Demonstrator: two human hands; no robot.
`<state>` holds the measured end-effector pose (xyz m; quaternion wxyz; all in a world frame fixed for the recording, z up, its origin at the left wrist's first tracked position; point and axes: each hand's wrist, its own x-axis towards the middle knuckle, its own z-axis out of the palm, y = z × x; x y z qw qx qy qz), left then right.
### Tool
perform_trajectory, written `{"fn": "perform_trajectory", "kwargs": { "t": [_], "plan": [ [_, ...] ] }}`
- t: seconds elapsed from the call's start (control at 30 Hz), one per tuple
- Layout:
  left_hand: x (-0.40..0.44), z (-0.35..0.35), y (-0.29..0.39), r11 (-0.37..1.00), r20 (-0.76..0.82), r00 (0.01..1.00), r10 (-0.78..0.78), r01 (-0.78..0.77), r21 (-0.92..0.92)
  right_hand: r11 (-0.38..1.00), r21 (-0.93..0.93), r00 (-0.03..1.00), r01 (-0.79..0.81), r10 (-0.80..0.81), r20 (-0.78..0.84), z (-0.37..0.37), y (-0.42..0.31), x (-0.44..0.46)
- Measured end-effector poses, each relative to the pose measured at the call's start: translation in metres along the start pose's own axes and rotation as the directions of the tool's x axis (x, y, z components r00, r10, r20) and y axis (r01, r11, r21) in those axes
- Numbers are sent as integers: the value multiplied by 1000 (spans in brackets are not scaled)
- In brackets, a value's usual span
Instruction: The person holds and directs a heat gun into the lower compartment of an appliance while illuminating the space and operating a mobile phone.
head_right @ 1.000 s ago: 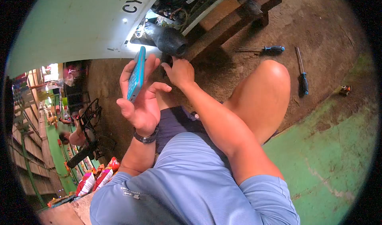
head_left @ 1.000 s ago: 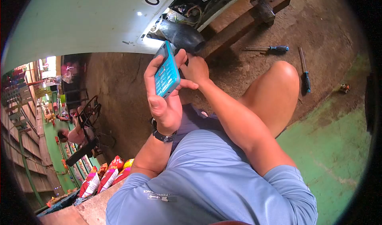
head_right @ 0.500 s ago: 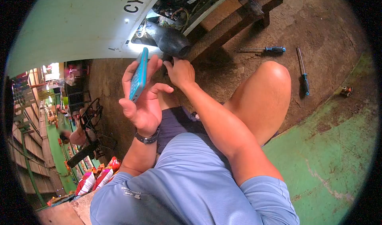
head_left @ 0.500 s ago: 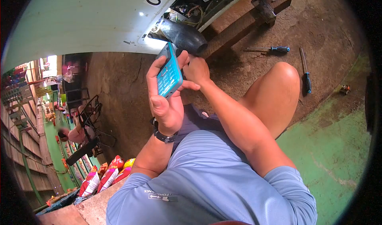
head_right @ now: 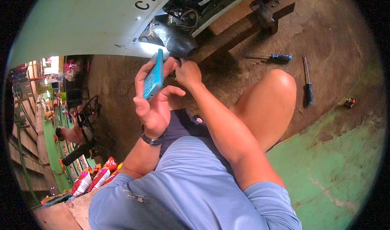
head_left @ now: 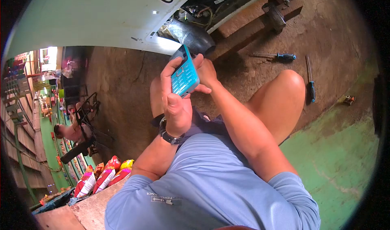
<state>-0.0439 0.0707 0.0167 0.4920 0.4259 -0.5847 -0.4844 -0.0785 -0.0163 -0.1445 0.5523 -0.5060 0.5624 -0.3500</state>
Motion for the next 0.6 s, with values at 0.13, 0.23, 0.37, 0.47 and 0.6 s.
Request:
{"fn": "perform_trajectory", "kwargs": {
  "t": [0.13, 0.23, 0.37, 0.47, 0.6],
  "plan": [
    [-1, -1, -2, 1000, -4, 1000, 5, -5, -11, 996, 72, 999, 49, -48, -16, 0, 2, -3],
    [-2, 0, -1, 1000, -5, 1000, -8, 7, -15, 981, 188, 999, 41, -44, 12, 1, 11, -1],
    [-3, -3, -1, 1000, -8, 1000, -12, 12, -23, 989, 142, 999, 33, -33, -4, 6, 11, -6],
    [-4, -8, 4, 1000, -7, 1000, -8, 8, -12, 983, 51, 972, 176, -166, -164, 13, 3, -23],
    [-11, -20, 9, 1000, -20, 1000, 12, -12, -20, 978, 133, 985, 162, -151, -84, 12, -14, -64]
  ]
}}
